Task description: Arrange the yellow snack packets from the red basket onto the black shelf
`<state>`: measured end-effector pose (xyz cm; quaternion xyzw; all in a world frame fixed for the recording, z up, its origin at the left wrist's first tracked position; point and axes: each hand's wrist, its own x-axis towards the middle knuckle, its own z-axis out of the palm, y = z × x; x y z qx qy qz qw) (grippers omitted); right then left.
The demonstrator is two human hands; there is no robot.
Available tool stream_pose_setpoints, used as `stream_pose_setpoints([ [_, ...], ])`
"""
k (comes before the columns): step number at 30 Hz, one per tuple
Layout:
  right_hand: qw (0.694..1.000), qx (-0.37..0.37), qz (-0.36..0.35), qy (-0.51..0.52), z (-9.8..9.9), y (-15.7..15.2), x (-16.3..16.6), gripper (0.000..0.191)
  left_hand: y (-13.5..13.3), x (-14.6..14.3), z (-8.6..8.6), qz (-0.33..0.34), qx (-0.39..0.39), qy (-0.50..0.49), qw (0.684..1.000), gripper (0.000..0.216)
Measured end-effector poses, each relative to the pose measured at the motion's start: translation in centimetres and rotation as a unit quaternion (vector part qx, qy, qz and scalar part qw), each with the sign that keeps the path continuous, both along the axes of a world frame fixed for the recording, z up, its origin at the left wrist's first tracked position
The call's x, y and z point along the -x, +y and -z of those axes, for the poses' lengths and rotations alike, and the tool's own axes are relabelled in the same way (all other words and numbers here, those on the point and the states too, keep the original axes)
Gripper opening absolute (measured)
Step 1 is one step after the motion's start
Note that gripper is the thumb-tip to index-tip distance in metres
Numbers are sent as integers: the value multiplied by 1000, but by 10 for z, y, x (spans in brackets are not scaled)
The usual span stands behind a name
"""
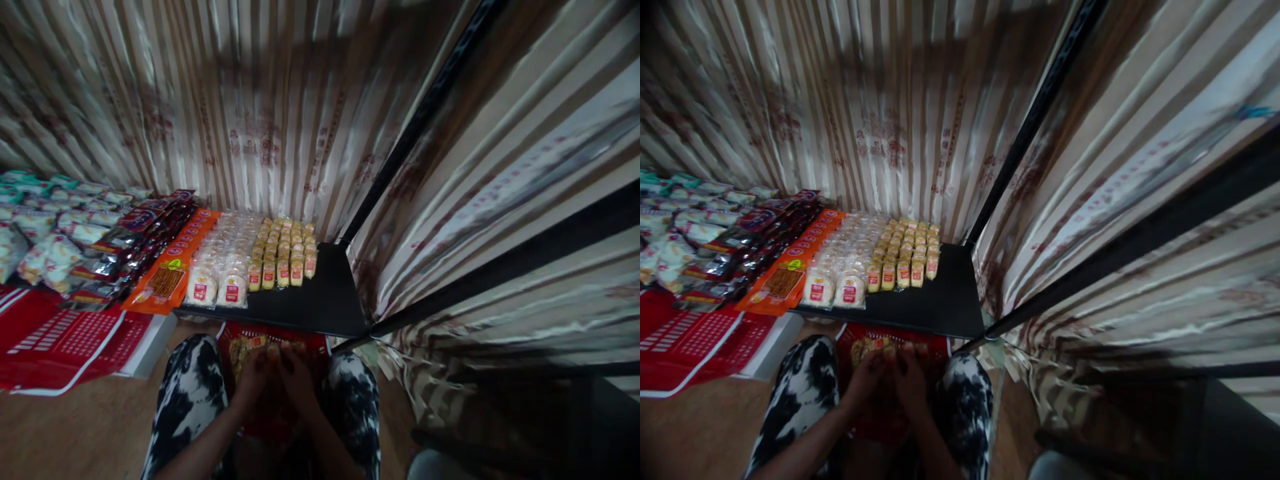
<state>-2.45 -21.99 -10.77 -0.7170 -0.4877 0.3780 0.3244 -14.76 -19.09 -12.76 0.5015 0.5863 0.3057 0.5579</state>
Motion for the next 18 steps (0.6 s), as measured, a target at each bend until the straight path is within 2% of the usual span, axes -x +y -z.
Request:
stream_pose_setpoints([
  [5,992,-93,17,84,-39,5,-13,31,5,-14,-51,-17,-114,43,992,32],
  [9,981,-147,52,113,-59,24,-33,33,18,-36,-88,-8,-186,13,983,34],
  [13,975,-187,102,58,-66,54,-59,36,37,-64,-107,23,-196,-10,980,41],
  [18,971,-206,126,2,-69,91,-86,38,62,-96,-113,40,-214,9,976,48],
])
